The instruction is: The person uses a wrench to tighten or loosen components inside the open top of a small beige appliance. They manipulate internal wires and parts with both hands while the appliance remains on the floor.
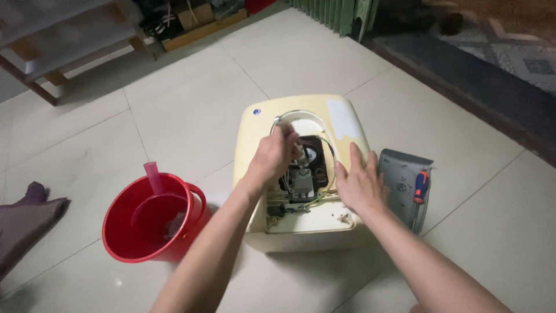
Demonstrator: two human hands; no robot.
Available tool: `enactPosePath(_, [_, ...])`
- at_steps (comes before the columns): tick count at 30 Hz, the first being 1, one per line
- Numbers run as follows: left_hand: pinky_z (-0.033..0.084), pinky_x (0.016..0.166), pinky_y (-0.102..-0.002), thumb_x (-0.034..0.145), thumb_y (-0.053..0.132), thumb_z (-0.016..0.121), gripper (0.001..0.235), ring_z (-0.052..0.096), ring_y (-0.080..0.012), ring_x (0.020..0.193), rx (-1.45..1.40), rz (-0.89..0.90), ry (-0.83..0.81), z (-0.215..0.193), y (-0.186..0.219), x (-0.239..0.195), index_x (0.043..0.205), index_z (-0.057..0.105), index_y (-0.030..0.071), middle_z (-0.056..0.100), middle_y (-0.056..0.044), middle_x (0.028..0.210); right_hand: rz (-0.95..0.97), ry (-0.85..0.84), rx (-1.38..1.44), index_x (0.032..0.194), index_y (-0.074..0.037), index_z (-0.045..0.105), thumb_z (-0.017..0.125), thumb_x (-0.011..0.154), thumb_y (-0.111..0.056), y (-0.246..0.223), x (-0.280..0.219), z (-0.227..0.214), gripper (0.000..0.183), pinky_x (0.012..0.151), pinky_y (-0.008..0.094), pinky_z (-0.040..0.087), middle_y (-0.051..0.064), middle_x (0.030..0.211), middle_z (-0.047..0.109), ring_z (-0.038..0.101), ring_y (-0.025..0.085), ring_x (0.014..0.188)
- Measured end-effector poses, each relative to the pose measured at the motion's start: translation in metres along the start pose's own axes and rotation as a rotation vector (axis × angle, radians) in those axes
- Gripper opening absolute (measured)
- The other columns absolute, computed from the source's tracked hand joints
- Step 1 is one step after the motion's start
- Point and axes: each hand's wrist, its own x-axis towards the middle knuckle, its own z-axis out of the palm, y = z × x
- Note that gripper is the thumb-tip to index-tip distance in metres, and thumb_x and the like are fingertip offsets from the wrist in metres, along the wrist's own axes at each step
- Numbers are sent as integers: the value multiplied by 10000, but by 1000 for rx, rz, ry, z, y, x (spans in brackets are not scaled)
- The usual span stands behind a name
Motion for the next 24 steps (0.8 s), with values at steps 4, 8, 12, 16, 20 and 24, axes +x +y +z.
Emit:
enactPosePath(4, [600, 733, -492, 1068, 274, 477, 153, 764, -327, 737, 138, 250, -86, -1, -5, 7, 1061, 456, 123, 754, -82, 749, -3, -9, 5, 1664, -254, 220, 335, 1031, -556, -6, -10, -11, 711, 1067, 699, 404, 188, 1676, 192, 378, 579, 1423])
enactPosePath(8, [592, 720, -549, 1070, 255, 452, 158, 759, -377, 742, 258, 317, -55, 6, -17, 28, 1061, 406, 104, 725, -150, 747, -9, -16, 9, 1663, -259, 219, 330, 1027, -559, -7, -12, -12, 712, 1051, 686, 421, 193, 1667, 193, 392, 566, 1414])
enactPosePath(12, [629, 760, -524, 1061, 185, 409, 143, 782, -354, 799, 154, 89, -45, -15, 17, 15, 1167, 422, 90, 748, -154, 853, -10, -14, 3, 1662, -265, 213, 332, 1029, -555, -8, -11, -11, 706, 1048, 679, 420, 194, 1660, 195, 394, 557, 1410])
enactPosePath(16, [592, 875, -483, 1076, 241, 471, 166, 787, -293, 863, -70, -19, -6, -21, -14, 24, 1148, 497, 93, 783, -134, 951, -9, -3, -3, 1658, -250, 230, 337, 1026, -541, -9, -12, -12, 704, 1031, 684, 436, 202, 1649, 209, 400, 557, 1406])
enactPosePath(20, [531, 977, -518, 1034, 325, 535, 252, 739, -345, 1004, -7, -73, 25, -22, -11, 26, 1175, 519, 118, 777, -146, 969, -14, -8, -10, 1659, -235, 226, 325, 1035, -523, -10, -11, -12, 694, 1031, 690, 431, 209, 1647, 206, 406, 556, 1400])
enactPosePath(24, [565, 973, -519, 1020, 272, 548, 206, 753, -332, 1036, 123, -71, -66, -19, 6, 41, 1188, 544, 153, 774, -160, 1052, -20, 4, -26, 1654, -241, 232, 323, 1038, -540, -5, -5, -6, 691, 1022, 689, 432, 203, 1646, 209, 415, 559, 1393])
